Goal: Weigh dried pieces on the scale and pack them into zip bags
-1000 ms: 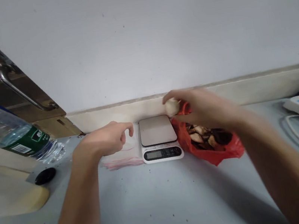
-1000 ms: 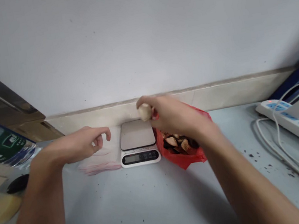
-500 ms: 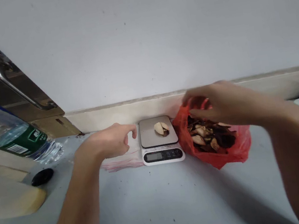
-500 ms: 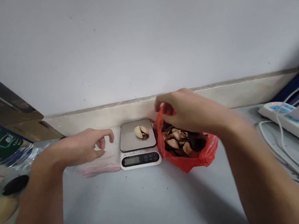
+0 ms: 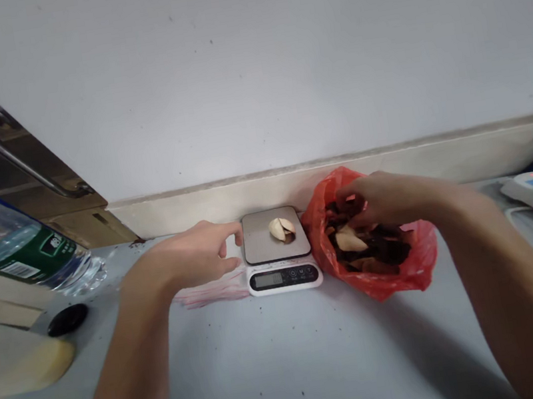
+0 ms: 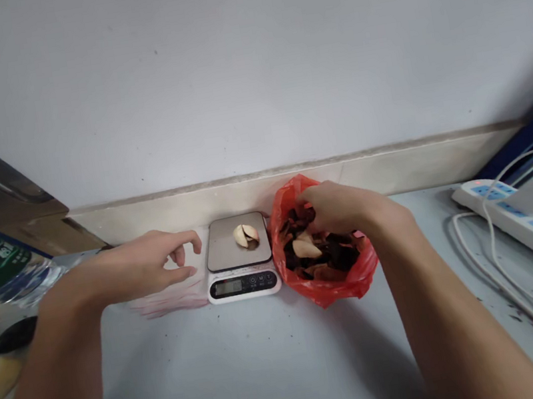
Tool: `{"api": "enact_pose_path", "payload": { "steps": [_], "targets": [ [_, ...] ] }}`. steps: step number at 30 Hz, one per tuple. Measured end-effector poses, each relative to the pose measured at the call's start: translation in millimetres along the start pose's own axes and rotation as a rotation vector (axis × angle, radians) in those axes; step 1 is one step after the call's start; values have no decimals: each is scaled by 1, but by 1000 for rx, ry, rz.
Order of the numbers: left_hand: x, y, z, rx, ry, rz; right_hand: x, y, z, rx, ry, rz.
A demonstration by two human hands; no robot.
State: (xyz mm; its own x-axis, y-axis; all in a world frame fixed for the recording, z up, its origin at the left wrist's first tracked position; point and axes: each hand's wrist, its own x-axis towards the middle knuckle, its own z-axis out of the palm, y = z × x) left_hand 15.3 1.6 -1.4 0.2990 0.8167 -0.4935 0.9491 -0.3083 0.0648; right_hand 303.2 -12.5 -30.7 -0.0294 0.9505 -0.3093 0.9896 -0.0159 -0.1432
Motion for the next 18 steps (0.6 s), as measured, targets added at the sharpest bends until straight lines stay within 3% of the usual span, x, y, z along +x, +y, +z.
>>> {"api": "enact_pose_path", "payload": {
  "steps": [4,9,13,18],
  "targets": [
    [0,-1,0,-21,3,15,-7,1,-14,-20,44,-19],
    [0,-5,0,-32,-10,-23,-21,2,-22,117,114,-104],
    [-1,-4,-1,-36,-15,-38,-25,-25,-17,240,257,-283],
    [-4,2,-3,-26,-37,-15,-4,-68,11,90,217,-398]
  ]
}}
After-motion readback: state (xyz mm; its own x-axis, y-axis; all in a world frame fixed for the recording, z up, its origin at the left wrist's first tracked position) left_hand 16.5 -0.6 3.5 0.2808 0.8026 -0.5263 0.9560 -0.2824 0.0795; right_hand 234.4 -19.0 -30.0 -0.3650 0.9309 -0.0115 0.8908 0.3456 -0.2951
